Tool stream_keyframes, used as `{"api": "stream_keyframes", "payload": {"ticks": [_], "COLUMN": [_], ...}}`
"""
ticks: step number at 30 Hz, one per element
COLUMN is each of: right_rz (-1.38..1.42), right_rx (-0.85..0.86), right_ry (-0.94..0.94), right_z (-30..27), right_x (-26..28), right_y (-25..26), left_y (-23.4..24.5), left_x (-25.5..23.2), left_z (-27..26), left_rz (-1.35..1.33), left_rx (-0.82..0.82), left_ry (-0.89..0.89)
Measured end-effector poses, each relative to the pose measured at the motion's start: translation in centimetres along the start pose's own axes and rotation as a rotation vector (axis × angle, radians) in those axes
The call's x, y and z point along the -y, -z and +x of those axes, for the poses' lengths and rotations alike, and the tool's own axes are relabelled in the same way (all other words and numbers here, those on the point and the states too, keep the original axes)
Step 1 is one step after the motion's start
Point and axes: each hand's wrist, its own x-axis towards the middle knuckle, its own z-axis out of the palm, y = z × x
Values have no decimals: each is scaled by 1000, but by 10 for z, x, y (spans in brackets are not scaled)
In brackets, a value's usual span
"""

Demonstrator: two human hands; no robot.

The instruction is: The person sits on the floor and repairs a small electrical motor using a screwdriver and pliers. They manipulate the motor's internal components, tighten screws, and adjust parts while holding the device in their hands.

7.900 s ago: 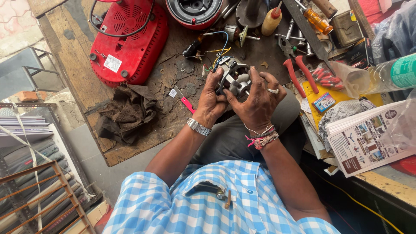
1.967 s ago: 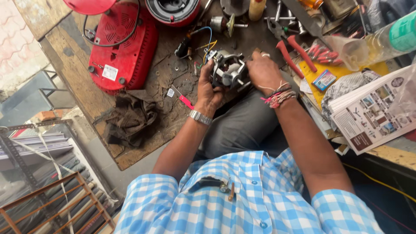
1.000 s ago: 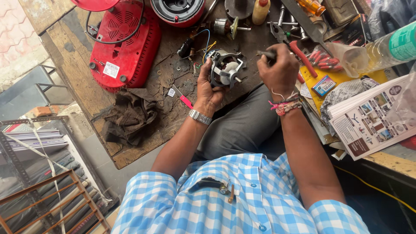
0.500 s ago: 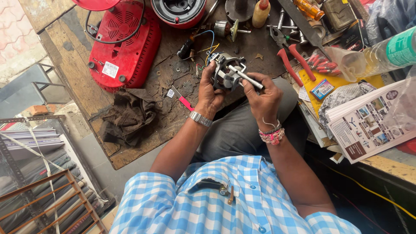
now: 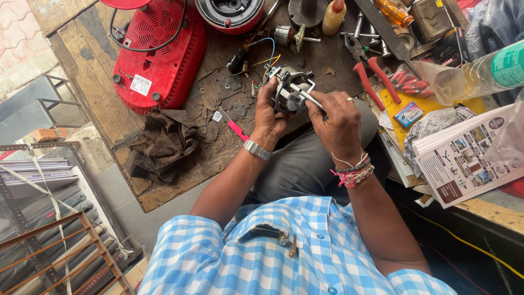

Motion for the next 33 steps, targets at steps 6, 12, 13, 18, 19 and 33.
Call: {"api": "stream_keyframes", "payload": {"ticks": [6, 12, 13, 18, 19, 33], "right_rz": [145, 242, 283, 815, 778, 137], "right_rx": [13, 6, 5, -186, -238, 41], "right_ry": [-156, -378, -451, -391, -379, -156], "right_z": [-1, -7, -9, -17, -16, -3], "right_x": [-3, -9, -12, -33, -36, -11], "right_y": [-1, -12, -15, -20, -19, 3], "left_y": [2, 0, 0, 2, 1, 0], "left_x": [3, 4, 5, 5, 5, 5], "left_z": [1, -1, -1, -1, -1, 0], "left_rz": [-2, 31, 37, 51, 49, 43], "left_rx": [9, -11, -17, 18, 32, -9], "left_ry": [-20, -39, -33, -52, -54, -36]}}
